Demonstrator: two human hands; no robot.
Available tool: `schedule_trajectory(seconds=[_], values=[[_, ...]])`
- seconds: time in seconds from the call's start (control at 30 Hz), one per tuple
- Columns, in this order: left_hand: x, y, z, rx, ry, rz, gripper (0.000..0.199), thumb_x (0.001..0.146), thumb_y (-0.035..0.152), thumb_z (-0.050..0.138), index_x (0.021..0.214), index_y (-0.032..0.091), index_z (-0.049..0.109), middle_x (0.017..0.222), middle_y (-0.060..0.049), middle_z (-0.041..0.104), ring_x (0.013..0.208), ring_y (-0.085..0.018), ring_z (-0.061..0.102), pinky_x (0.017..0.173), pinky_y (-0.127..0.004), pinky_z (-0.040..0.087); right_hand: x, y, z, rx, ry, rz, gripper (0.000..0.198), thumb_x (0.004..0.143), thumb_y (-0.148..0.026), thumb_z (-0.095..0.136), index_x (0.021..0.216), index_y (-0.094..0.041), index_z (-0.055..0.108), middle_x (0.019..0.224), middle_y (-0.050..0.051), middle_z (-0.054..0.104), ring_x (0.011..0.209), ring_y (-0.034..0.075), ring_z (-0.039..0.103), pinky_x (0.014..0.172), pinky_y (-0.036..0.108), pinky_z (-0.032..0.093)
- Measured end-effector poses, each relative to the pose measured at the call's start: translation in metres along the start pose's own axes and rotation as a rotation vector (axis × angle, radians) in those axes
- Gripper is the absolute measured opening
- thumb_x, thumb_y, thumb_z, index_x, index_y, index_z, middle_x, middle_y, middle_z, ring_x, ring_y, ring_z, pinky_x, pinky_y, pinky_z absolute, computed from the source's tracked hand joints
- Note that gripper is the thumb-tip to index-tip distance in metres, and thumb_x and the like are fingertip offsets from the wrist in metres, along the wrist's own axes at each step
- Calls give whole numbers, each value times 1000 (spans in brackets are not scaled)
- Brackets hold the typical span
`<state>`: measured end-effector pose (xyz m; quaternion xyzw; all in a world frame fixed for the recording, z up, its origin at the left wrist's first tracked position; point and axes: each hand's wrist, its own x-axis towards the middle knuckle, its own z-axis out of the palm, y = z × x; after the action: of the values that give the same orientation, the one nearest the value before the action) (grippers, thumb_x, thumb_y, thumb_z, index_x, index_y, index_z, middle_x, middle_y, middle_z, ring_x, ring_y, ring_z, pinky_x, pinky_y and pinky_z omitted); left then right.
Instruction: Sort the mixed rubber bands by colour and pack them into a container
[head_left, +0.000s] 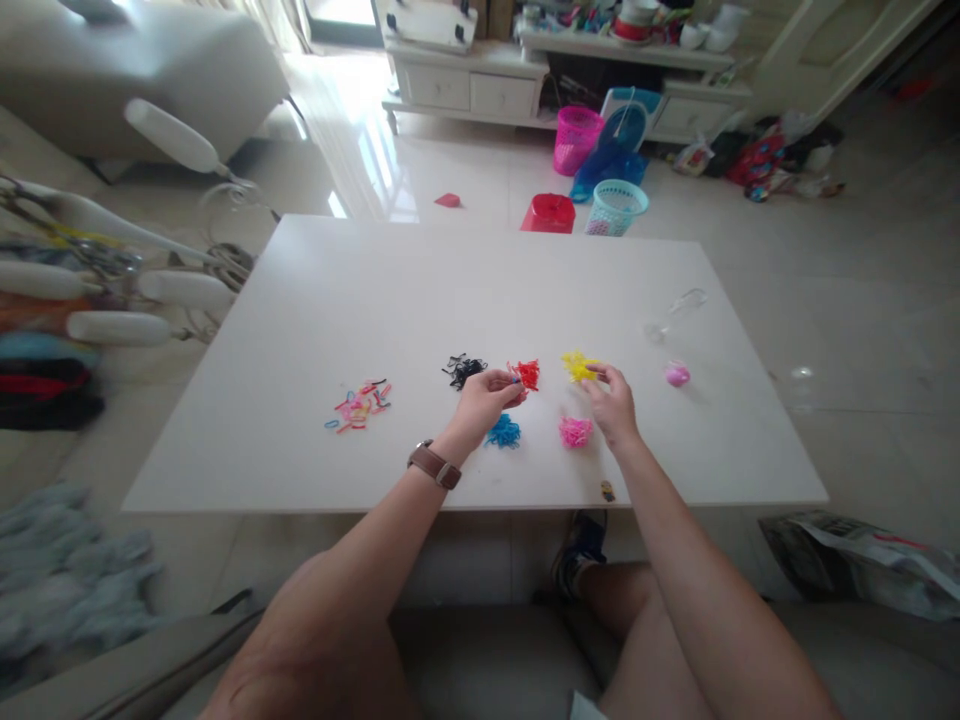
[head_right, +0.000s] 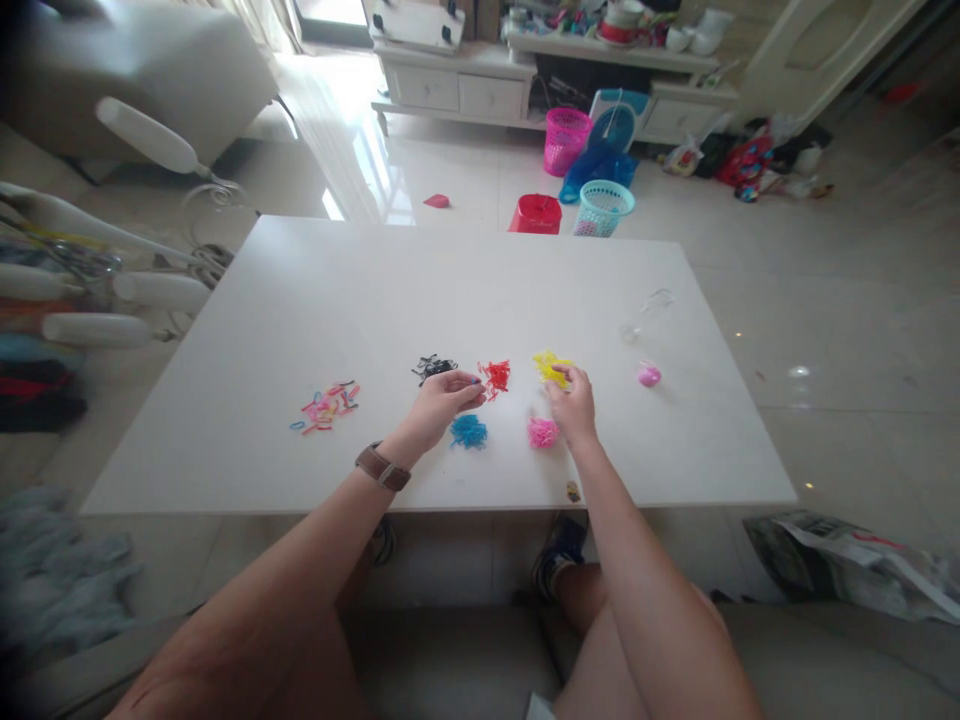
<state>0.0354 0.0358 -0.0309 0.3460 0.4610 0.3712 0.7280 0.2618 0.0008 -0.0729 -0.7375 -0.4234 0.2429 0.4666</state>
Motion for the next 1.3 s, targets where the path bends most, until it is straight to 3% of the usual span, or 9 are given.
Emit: schedule_trajectory(seconds=[0.07, 0.2, 0.33, 0.6, 0.77, 0.9, 1.1, 1.3], values=[[-1, -1, 0, -32, 17, 1, 26, 67, 24, 88, 76, 13, 66, 72, -4, 70, 69, -12, 67, 83, -34, 56, -10, -13, 5, 76, -98, -1, 28, 77, -40, 65, 98, -22, 68, 110, 9, 70, 102, 24, 64, 94, 44, 51], [-2, -3, 0, -87, 39, 18, 30, 64, 28, 89, 77, 14, 66, 78, -5, 71, 76, -14, 68, 90, -36, 55, -34, -40, 17, 212, -434, -91, 24, 83, -41, 66, 99, -23, 70, 103, 5, 73, 91, 20, 67, 84, 36, 53], [-3, -6, 0, -79, 53, 28, 33, 61, 32, 90, 78, 15, 67, 79, -5, 72, 79, -14, 68, 90, -35, 53, -48, -52, 25, 233, -563, -170, 22, 87, -40, 66, 103, -26, 72, 106, 4, 74, 91, 19, 66, 83, 34, 53], [1, -4, -2, -29, 55, 42, 33, 61, 33, 89, 79, 15, 69, 81, -6, 73, 80, -15, 67, 84, -32, 50, -46, -52, 25, 245, -579, -180, 22, 86, -39, 67, 101, -26, 76, 109, 4, 73, 95, 20, 67, 85, 35, 53], [2, -3, -4, -14, 45, 50, 31, 62, 31, 88, 80, 14, 70, 79, -6, 72, 75, -14, 66, 80, -31, 50, -45, -57, 23, 326, -567, -110, 20, 82, -37, 69, 94, -24, 79, 98, 4, 75, 89, 20, 68, 83, 35, 54], [3, -3, -5, -37, 105, 67, 30, 62, 30, 88, 79, 13, 69, 76, -6, 72, 73, -14, 66, 78, -31, 51, -41, -55, 23, 342, -483, -64, 21, 81, -39, 67, 86, -22, 79, 89, 5, 76, 81, 19, 68, 81, 35, 54], [3, -1, -7, -73, 126, 52, 30, 63, 27, 88, 80, 13, 68, 77, -7, 73, 74, -15, 68, 80, -32, 51, -32, -31, 31, 82, -306, -26, 27, 79, -36, 63, 94, -19, 77, 103, 9, 76, 94, 23, 67, 94, 42, 52], [1, -1, -5, -80, 53, 10, 23, 68, 20, 85, 82, 11, 69, 79, -8, 75, 73, -14, 69, 79, -30, 51, -31, -13, 47, -129, -362, -142, 31, 79, -28, 64, 107, -19, 73, 114, 12, 69, 108, 27, 64, 102, 47, 49]])
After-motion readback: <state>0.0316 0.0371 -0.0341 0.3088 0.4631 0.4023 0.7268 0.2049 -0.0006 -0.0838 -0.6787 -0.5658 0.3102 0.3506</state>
